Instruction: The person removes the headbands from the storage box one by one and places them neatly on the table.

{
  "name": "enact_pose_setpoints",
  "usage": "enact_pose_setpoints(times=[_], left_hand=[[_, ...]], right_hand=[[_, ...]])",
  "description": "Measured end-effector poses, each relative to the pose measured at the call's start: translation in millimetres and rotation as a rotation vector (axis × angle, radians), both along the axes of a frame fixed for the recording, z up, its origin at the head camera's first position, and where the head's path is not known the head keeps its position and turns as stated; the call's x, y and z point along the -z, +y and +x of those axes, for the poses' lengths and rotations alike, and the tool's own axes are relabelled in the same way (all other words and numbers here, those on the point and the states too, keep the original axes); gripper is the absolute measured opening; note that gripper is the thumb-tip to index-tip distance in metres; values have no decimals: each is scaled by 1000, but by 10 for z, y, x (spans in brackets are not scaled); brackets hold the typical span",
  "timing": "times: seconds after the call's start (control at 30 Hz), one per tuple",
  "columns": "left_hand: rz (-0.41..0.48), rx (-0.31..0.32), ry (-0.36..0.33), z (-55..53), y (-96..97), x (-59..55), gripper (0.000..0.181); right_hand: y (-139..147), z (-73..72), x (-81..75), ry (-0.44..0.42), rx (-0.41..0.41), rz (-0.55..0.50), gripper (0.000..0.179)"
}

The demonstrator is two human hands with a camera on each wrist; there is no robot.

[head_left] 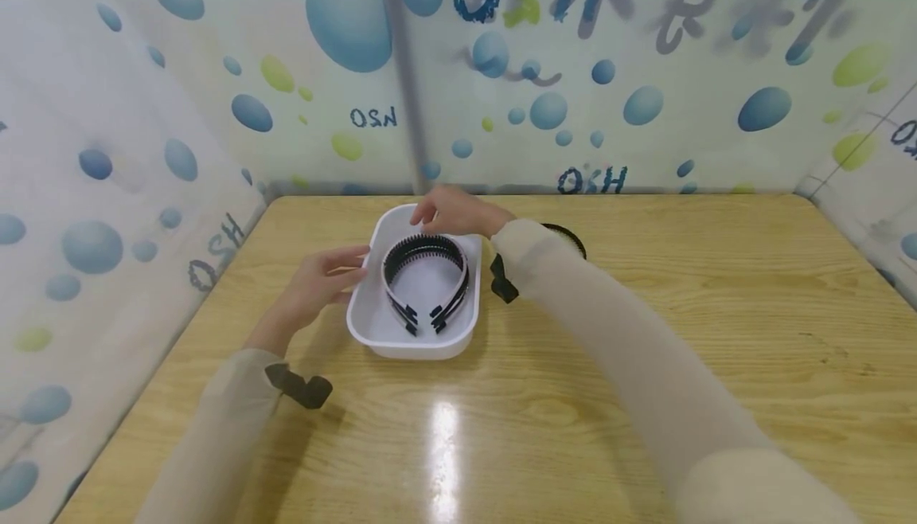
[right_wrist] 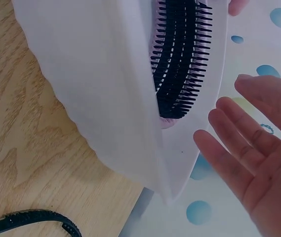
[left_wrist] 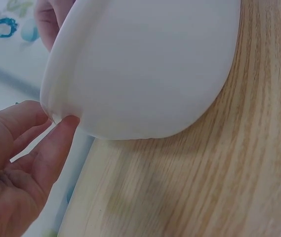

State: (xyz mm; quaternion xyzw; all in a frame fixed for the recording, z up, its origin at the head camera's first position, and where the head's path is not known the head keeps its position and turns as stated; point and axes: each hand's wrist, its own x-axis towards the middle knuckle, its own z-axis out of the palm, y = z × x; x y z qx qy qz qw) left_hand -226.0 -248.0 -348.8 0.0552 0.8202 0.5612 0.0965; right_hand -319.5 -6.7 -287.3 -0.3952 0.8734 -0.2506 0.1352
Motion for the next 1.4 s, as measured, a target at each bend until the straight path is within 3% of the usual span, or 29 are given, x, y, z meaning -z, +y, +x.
enact_pose_setpoints(times=[0.4,0.73,0.97,1.4], left_hand=[[-22,-3,-6,5,-8,-13,49],[12,11,17,0,-3,-24,50],[18,10,14,-4,-6,-11,49],[36,16,3,11,13,-27,50]], right_hand=[[-149,-127,9,-49,50,62,29],[-228,-114,-2,-146,72,130,28],[-228,-111,25,-189,98,124,29],[-215,-143,96,-151,100,148,31]])
